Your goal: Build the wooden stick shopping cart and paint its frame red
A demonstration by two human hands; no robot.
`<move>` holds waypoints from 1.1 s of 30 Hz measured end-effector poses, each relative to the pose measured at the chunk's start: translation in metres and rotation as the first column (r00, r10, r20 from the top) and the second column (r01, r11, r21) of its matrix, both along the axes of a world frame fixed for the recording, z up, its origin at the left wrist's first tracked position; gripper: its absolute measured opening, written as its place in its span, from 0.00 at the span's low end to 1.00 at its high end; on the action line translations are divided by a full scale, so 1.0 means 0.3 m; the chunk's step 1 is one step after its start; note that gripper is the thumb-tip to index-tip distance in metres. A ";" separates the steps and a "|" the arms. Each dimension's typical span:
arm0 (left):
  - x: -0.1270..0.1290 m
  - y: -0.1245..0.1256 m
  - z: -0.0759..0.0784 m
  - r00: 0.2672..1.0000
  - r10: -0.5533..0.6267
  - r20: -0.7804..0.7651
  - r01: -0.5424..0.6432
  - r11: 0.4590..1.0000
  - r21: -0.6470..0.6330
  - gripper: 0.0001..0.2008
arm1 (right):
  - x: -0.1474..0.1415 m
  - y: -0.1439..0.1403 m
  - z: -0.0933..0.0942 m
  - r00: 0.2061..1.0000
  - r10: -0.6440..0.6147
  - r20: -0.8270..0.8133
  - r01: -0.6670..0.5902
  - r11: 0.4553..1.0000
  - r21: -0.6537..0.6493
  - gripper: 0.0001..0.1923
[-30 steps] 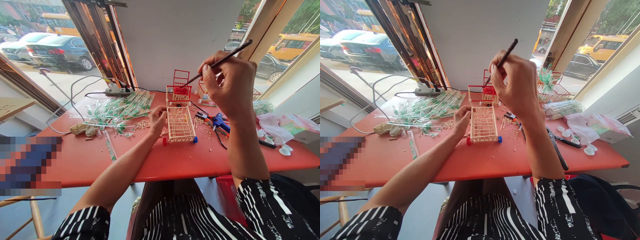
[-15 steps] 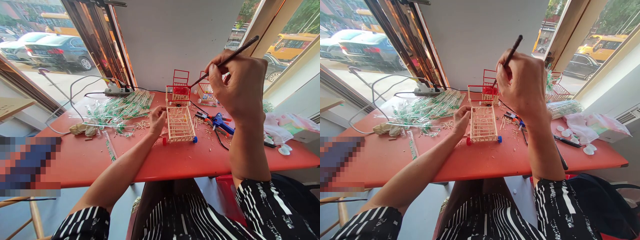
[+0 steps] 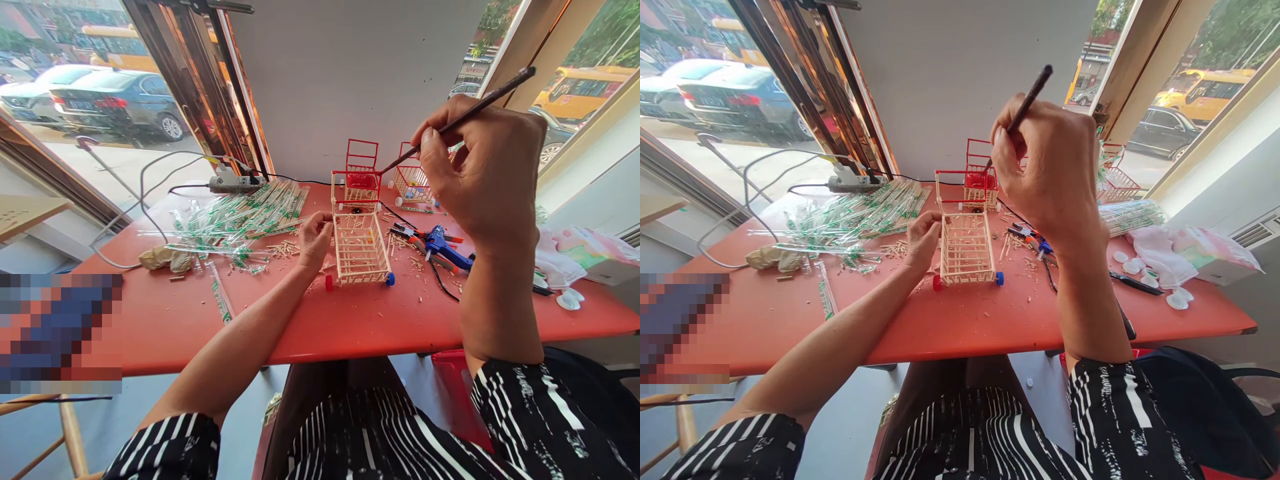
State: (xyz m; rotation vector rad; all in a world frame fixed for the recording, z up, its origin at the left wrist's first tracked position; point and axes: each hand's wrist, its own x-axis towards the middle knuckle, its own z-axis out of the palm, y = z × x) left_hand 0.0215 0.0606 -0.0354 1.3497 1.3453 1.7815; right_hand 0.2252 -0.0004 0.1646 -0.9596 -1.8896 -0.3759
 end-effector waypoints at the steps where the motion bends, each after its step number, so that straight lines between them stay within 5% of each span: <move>1: 0.001 -0.001 0.001 1.000 -0.001 0.002 0.001 1.000 0.003 0.11 | 0.000 0.006 -0.002 1.000 0.012 0.002 -0.012 1.000 -0.009 0.10; 33: -0.002 0.029 -0.034 0.998 -0.047 0.030 0.047 0.999 0.011 0.10 | -0.085 0.046 -0.064 0.971 0.237 -0.036 -0.238 0.971 -0.020 0.09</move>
